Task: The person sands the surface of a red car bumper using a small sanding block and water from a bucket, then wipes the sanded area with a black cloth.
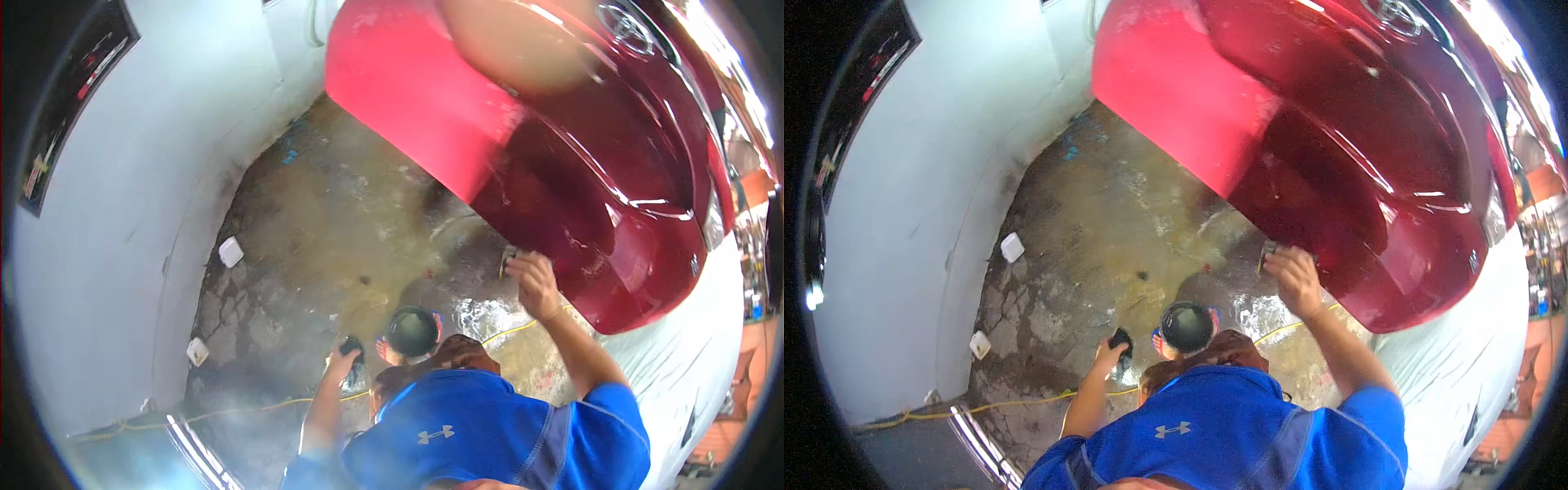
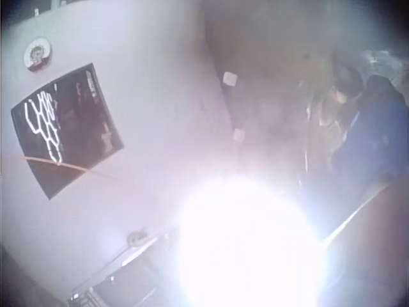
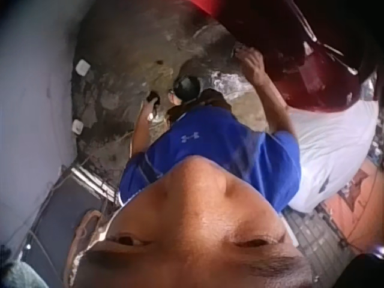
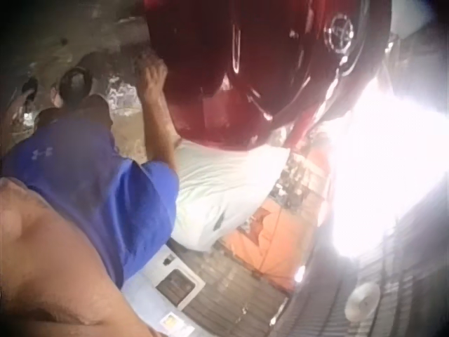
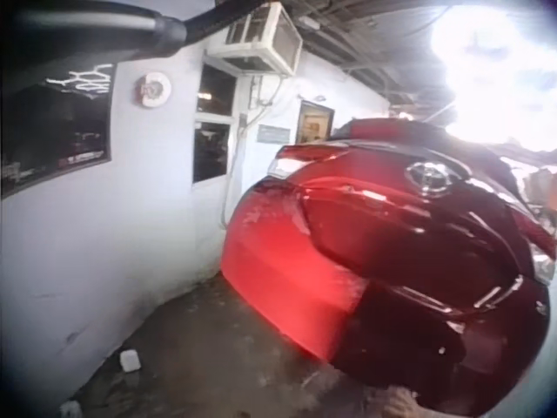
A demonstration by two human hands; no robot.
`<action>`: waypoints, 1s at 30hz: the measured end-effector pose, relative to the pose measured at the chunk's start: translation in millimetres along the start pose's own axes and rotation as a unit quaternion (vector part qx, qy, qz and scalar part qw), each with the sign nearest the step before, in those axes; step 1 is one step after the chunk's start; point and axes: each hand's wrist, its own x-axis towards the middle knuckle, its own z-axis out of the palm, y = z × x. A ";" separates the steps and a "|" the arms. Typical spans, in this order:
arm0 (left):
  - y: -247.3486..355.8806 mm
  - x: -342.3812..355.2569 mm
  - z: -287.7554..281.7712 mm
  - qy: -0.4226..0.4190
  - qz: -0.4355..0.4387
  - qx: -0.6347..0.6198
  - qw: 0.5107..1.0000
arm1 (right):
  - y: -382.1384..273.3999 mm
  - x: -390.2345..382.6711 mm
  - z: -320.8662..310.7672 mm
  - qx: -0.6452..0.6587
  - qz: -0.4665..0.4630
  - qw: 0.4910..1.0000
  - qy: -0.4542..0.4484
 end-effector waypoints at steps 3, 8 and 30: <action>-33.2 52.5 9.2 0.056 0.056 0.117 0.990 | -63.9 3.5 68.8 0.162 0.159 0.973 0.031; -20.1 2.6 3.0 -0.003 -0.013 0.105 0.994 | -114.2 -76.3 226.1 0.269 0.353 0.886 -0.137; -1.6 -23.4 113.8 -0.069 -0.009 -0.315 0.946 | -162.8 -70.3 262.5 0.612 0.534 0.487 -0.323</action>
